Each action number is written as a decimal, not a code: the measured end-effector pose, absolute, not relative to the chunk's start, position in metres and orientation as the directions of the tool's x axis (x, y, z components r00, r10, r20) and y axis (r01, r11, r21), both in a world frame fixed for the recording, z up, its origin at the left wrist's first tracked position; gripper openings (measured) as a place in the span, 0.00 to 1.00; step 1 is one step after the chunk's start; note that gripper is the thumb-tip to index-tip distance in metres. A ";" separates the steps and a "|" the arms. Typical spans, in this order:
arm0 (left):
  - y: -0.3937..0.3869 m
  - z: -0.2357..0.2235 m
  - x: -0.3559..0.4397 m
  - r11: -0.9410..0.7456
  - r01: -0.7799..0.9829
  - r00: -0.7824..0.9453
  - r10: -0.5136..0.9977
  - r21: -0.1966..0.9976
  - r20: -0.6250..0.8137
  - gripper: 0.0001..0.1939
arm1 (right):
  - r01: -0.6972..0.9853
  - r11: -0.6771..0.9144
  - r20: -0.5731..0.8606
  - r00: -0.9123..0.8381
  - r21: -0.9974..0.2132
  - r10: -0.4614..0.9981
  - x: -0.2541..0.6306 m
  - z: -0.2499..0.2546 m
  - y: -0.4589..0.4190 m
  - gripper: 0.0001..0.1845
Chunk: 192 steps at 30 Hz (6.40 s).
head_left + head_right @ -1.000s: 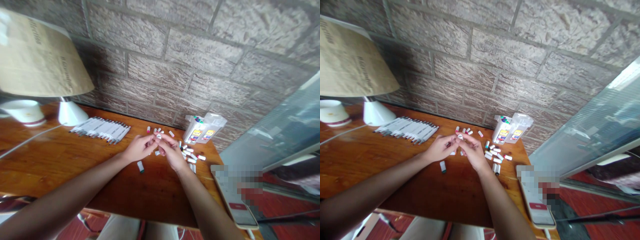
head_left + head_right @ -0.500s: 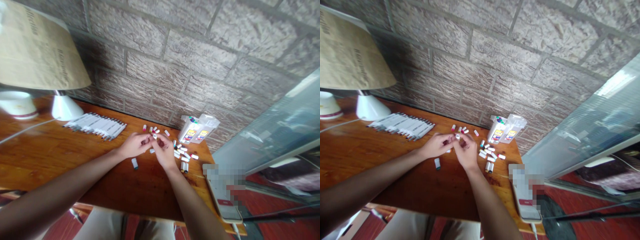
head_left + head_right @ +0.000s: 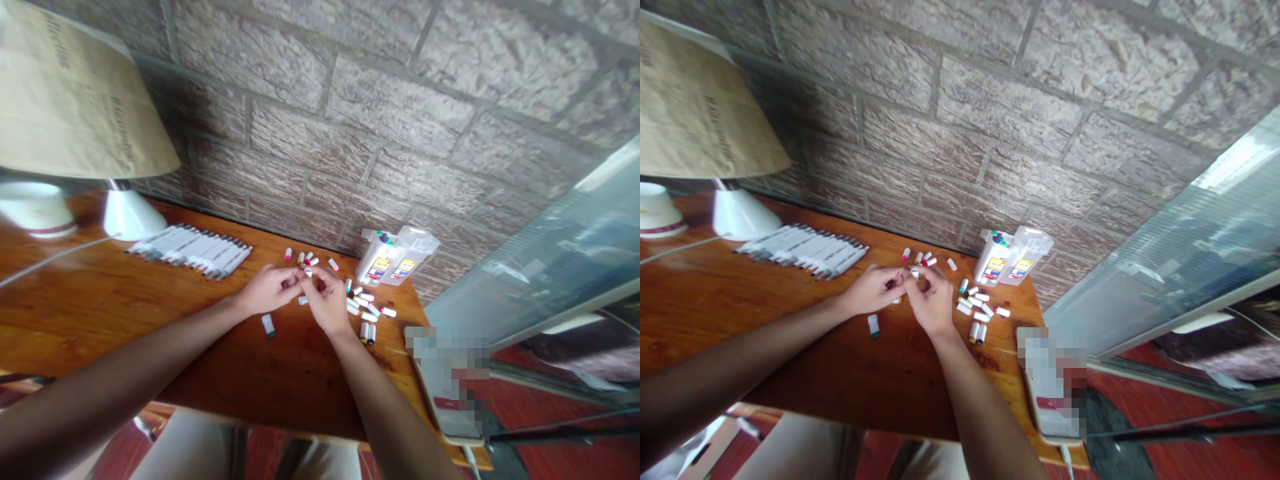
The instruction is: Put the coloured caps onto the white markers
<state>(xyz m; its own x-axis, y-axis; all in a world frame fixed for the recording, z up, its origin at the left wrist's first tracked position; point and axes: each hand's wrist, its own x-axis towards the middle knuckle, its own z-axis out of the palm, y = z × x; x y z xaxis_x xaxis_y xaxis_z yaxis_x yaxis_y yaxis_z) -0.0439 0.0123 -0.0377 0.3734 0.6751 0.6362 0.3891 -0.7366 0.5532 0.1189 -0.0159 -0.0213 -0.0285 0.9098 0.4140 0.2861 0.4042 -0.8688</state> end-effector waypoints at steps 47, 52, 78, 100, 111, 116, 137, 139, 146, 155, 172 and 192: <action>0.013 -0.037 -0.047 -0.785 0.389 0.397 0.615 0.482 0.682 0.17 | 0.309 0.433 0.442 -0.045 -0.847 0.896 0.118 -0.020 -0.018 0.15; 0.013 -0.035 -0.047 -0.800 0.393 0.408 0.594 0.454 0.693 0.17 | 0.326 0.456 0.471 -0.037 -0.828 0.881 0.118 -0.018 -0.018 0.15; 0.015 -0.035 -0.048 -0.738 0.439 0.434 0.674 0.513 0.598 0.16 | 0.413 0.400 0.405 -0.080 -0.818 0.911 0.119 -0.020 -0.017 0.16; 0.019 -0.034 -0.048 -0.715 0.481 0.521 0.698 0.507 0.491 0.14 | 0.610 0.367 0.342 -0.163 -0.702 0.925 0.120 -0.018 -0.017 0.10; 0.020 -0.034 -0.049 -0.723 0.472 0.543 0.689 0.504 0.480 0.13 | 0.610 0.361 0.319 -0.182 -0.705 0.930 0.122 -0.021 -0.016 0.12; 0.024 -0.037 -0.051 -0.725 0.464 0.577 0.683 0.509 0.448 0.14 | 0.656 0.337 0.265 -0.212 -0.675 0.941 0.122 -0.018 -0.017 0.11; 0.031 -0.042 -0.055 -0.714 0.523 0.642 0.689 0.466 0.336 0.12 | 0.812 0.366 0.130 -0.346 -0.454 0.929 0.119 -0.013 -0.023 0.11; 0.031 -0.042 -0.055 -0.718 0.519 0.645 0.685 0.463 0.339 0.12 | 0.812 0.368 0.135 -0.345 -0.454 0.929 0.119 -0.013 -0.023 0.11; 0.029 -0.041 -0.054 -0.740 0.510 0.652 0.665 0.439 0.364 0.12 | 0.805 0.388 0.151 -0.359 -0.449 0.921 0.120 -0.015 -0.021 0.10; 0.029 -0.040 -0.054 -0.721 0.506 0.647 0.680 0.474 0.345 0.11 | 0.799 0.385 0.149 -0.358 -0.461 0.922 0.121 -0.014 -0.022 0.10; 0.028 -0.038 -0.055 -0.719 0.548 0.662 0.686 0.428 0.303 0.13 | 0.817 0.387 0.119 -0.374 -0.428 0.920 0.121 -0.014 -0.022 0.12; 0.027 -0.033 -0.053 -0.710 0.529 0.678 0.683 0.465 0.272 0.12 | 0.818 0.385 0.113 -0.374 -0.427 0.921 0.121 -0.015 -0.020 0.10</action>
